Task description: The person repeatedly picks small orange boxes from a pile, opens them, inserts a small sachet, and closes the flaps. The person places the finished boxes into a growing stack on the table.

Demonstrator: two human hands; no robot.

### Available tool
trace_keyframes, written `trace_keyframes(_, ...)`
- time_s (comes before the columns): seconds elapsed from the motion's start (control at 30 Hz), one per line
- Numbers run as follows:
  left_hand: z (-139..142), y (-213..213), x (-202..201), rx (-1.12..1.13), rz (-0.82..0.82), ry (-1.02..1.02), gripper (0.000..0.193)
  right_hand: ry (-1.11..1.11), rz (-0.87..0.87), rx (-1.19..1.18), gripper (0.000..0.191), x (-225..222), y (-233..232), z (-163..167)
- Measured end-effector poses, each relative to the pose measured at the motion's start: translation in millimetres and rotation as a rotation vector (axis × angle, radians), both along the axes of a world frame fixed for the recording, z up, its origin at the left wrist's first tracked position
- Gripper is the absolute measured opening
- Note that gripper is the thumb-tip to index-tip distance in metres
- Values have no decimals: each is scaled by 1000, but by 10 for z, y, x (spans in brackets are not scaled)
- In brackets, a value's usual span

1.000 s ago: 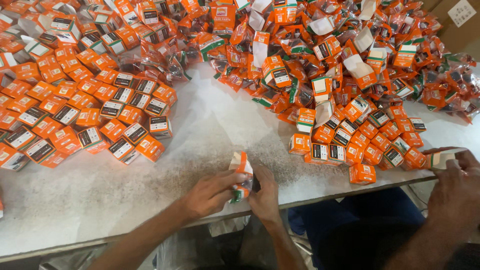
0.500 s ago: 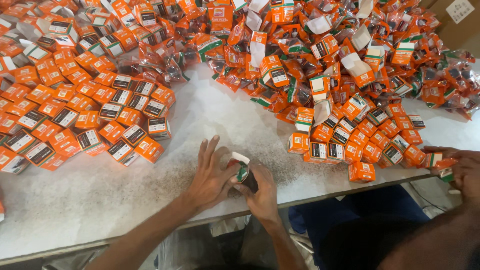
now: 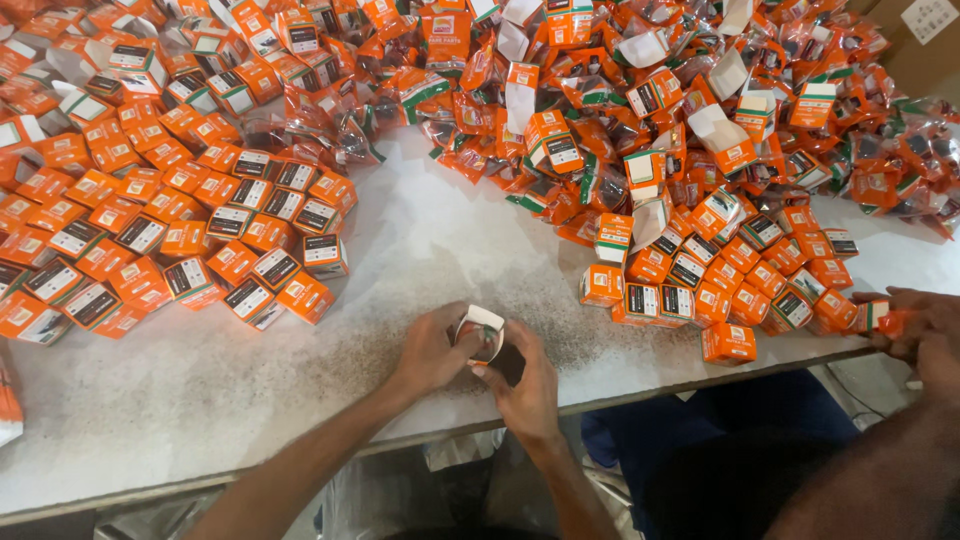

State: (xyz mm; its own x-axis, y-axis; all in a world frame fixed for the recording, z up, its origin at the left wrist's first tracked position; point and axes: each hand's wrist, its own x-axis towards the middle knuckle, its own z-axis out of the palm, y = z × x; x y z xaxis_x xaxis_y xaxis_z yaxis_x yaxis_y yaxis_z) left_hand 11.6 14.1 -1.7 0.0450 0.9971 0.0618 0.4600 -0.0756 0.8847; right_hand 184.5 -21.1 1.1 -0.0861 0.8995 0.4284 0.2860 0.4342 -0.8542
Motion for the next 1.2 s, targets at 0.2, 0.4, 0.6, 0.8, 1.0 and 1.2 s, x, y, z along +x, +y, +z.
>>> trace_keyframes(0.2,-46,43,68,29,-20,-161,19,-195,-14,177,56,-8,-17,3)
trace_keyframes(0.4,158,49,-145,-345,-244,-441,28,-286,-8,263,52,-25,-16,72)
trace_keyframes(0.6,196,120,-296,-455,-328,-725,27,-325,-19,244,47,-29,-34,115)
trace_keyframes(0.8,-26,116,-133,-107,-301,-402,22,-303,-14,226,47,-11,-21,89)
trace_keyframes(1.0,38,-104,-232,573,-388,-32,40,-318,-47,184,41,0,-13,-32)
trace_keyframes(1.2,176,-143,-302,600,-446,118,32,-172,-35,97,52,5,-28,-182)
